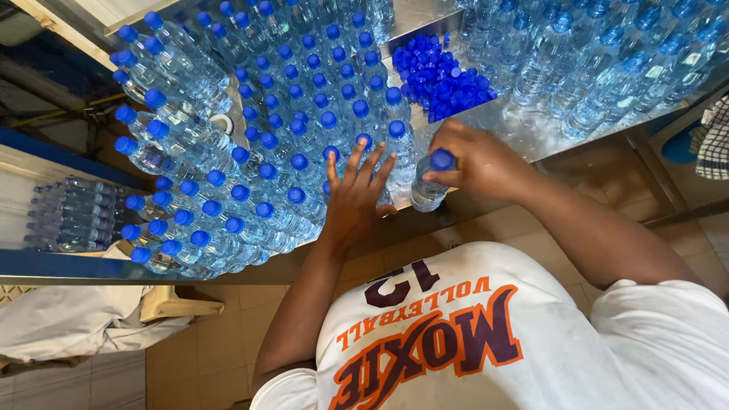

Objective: The person fills empty plastic bottles with water at a filling station and then caps them by hand from a bin of blue lids.

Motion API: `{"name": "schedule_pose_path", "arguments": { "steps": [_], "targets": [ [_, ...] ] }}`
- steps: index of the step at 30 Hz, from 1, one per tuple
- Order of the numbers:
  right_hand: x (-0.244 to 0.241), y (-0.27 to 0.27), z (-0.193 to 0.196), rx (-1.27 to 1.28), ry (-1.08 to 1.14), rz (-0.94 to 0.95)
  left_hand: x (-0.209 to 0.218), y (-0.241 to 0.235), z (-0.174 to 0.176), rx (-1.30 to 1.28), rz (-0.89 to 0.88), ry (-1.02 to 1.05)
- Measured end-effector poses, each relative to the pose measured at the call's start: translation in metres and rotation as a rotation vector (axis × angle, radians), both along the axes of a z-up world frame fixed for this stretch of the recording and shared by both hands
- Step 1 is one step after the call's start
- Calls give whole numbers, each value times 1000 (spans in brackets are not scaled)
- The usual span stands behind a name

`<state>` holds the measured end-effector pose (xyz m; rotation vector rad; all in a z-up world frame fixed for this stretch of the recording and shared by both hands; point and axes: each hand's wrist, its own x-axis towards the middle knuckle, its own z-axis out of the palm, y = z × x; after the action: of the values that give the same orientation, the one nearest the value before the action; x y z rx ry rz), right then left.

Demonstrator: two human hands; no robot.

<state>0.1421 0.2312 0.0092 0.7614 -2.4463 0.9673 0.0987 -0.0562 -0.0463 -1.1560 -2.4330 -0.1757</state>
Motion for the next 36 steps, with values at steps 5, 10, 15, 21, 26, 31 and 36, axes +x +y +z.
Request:
{"name": "schedule_pose_path", "arguments": {
  "steps": [5, 10, 15, 21, 26, 31, 36],
  "targets": [
    [-47, -24, -93, 268, -280, -39, -6, -5, -2, -37, 74, -63],
    [-76, -50, -120, 308, -300, -4, -12, 0, -7, -59, 65, -88],
    [-61, -40, -100, 97, -405, -84, -12, 21, -17, -174, 109, 52],
    [-112, 63, -185, 55, -361, -296, -15, 37, -21, -261, 35, 34],
    [-241, 100, -303, 189, -248, -318, -37, 38, -43, -248, -23, -55],
    [-354, 75, -348, 351, -530, -343, -34, 50, -28, -269, 52, -123],
    [-380, 52, -410, 680, -201, -483, -29, 62, -12, -321, 175, -237]
  ]
}}
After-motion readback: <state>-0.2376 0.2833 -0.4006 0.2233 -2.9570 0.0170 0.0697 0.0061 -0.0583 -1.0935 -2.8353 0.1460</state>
